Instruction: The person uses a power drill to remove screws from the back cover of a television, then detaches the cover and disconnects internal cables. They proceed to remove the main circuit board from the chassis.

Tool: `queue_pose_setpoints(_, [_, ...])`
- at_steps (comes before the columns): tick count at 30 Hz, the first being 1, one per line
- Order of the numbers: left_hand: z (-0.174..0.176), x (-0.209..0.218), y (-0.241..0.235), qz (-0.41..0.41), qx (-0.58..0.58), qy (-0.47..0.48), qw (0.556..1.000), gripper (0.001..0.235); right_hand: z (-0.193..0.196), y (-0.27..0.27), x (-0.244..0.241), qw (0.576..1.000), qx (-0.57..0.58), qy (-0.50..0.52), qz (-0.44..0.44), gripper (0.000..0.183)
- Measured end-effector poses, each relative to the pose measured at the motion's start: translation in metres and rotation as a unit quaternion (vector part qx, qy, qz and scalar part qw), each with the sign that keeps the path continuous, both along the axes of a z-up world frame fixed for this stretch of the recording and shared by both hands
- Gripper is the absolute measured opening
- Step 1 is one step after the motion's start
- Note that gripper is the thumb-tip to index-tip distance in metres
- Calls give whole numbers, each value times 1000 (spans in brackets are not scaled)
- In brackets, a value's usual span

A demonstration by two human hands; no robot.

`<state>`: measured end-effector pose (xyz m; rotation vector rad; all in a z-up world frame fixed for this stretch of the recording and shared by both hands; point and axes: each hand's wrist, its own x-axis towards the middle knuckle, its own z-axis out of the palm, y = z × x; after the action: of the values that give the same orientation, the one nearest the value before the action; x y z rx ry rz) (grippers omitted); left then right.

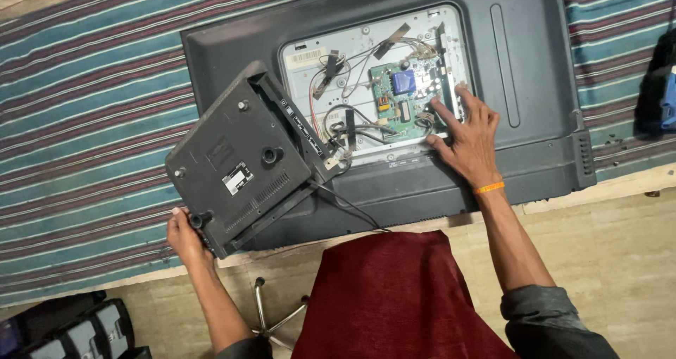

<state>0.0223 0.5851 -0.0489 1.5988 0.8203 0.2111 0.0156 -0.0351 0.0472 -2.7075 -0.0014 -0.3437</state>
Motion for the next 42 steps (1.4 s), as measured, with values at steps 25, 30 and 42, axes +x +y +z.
queue_pose_setpoints(25, [-7, -1, -10, 23, 19, -32, 999, 26, -10, -7, 1, 999, 40, 3, -23, 52])
queue_pose_setpoints(30, [-9, -2, -9, 20, 22, -36, 999, 29, -11, -2, 17, 995, 91, -2, -51, 59])
queue_pose_setpoints(42, [-9, -3, -9, 22, 44, -13, 999, 29, -21, 6, 29, 997, 37, -29, -63, 49])
